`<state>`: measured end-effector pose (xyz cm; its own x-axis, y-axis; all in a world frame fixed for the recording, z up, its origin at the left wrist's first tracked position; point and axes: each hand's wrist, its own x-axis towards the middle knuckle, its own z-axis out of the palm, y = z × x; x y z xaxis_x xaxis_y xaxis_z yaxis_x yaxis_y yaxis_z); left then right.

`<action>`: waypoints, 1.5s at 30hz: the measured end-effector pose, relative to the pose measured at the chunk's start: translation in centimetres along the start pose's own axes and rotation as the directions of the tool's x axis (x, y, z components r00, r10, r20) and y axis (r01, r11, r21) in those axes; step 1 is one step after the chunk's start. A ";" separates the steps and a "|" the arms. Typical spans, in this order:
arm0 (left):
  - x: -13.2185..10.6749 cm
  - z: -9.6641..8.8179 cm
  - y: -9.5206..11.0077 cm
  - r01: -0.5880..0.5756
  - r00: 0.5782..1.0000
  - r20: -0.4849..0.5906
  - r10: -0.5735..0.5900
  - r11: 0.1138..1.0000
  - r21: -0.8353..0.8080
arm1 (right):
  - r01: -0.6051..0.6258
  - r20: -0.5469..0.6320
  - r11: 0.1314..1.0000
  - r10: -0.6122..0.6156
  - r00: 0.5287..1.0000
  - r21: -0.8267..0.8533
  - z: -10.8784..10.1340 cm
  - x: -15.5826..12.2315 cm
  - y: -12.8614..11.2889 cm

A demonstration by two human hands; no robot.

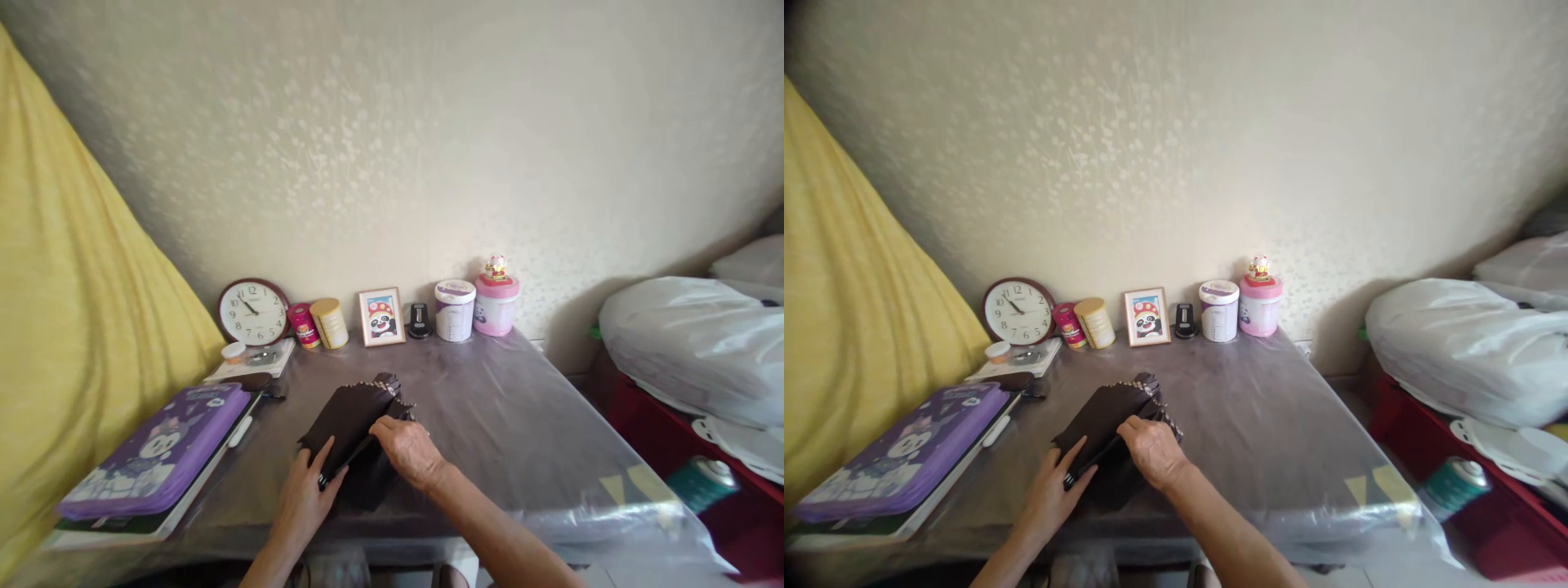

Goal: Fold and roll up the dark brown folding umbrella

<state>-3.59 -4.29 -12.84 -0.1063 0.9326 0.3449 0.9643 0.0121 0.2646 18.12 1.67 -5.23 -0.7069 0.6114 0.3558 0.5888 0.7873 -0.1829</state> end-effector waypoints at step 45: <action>1.6 -4.0 -0.7 0.543 0.830 0.482 -0.280 0.601 -0.586 | 0.008 0.143 1.000 -0.011 0.990 0.026 1.8 9.2 -0.4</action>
<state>-5.41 -4.22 -8.87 -0.2411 0.9447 -0.2222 0.3797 0.3025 0.8743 10.66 7.16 -3.53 -0.7621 0.6077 0.2234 0.5730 0.7937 -0.2040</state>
